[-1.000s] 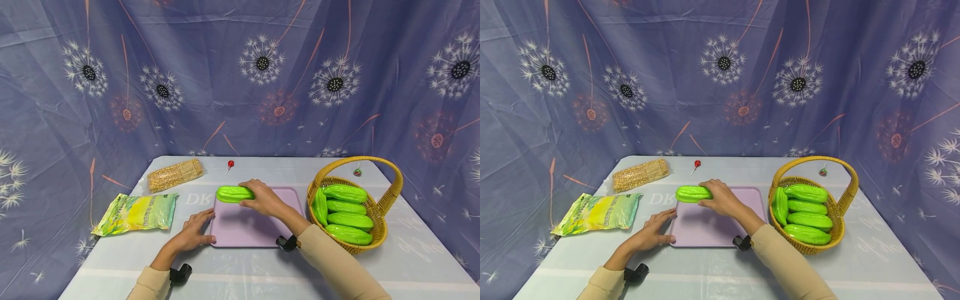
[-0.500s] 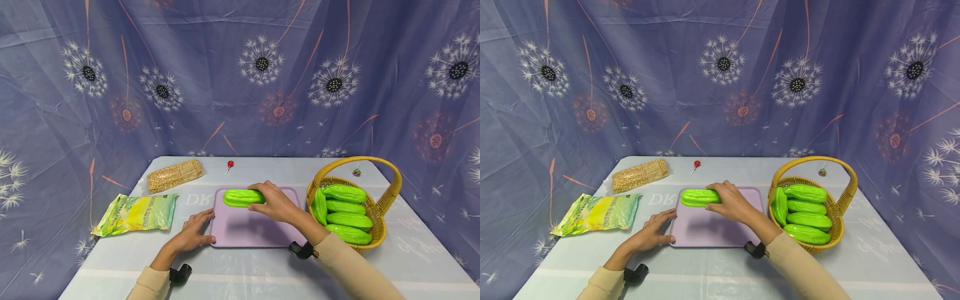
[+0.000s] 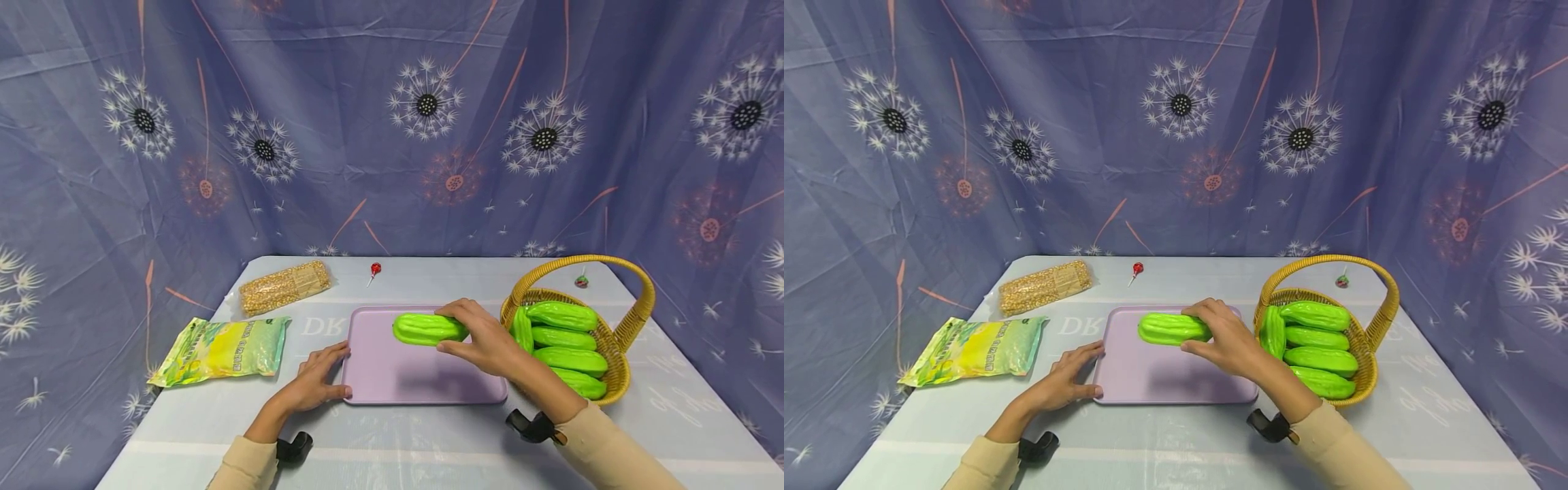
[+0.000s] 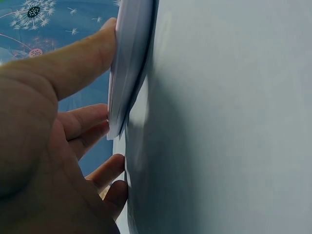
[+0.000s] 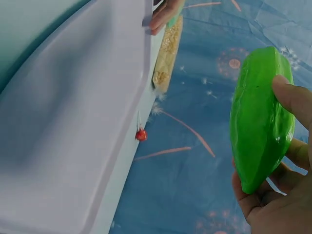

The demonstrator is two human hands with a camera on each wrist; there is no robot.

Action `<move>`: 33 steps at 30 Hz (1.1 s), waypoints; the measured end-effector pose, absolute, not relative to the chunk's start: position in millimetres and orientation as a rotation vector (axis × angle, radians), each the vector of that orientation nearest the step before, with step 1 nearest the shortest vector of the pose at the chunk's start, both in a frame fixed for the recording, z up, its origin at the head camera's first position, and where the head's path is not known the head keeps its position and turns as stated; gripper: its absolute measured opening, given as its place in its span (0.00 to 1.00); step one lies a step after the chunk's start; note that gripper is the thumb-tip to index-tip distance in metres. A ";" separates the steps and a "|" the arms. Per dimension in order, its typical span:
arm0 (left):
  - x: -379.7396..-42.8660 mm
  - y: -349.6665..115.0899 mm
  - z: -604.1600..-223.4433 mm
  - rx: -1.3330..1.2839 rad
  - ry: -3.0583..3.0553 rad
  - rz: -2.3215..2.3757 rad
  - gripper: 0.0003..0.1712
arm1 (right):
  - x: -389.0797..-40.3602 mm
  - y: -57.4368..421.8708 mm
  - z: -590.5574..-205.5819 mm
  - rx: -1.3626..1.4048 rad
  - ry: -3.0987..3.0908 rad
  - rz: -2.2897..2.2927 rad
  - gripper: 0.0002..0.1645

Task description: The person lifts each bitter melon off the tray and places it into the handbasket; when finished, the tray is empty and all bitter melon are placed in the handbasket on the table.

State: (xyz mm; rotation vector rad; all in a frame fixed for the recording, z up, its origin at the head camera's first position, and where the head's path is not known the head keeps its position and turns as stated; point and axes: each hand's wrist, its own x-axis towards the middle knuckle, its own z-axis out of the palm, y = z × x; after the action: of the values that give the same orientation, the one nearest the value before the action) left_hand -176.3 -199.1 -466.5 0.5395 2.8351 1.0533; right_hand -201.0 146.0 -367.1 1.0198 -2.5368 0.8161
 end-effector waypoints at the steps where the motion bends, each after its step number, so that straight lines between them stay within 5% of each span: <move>1: -176.2 -199.2 -466.5 0.541 2.834 1.057 0.44 | -199.4 149.8 -366.9 1.018 -2.525 0.817 0.30; 33: -175.4 -198.0 -465.2 0.538 2.831 1.053 0.43 | -170.3 287.7 -376.1 0.623 -2.630 0.677 0.31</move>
State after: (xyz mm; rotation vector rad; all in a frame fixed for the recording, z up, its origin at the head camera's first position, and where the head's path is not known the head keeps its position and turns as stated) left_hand -175.4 -198.0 -465.2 0.5381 2.8306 1.0530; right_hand -170.3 287.7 -376.1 0.6234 -2.6304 0.6767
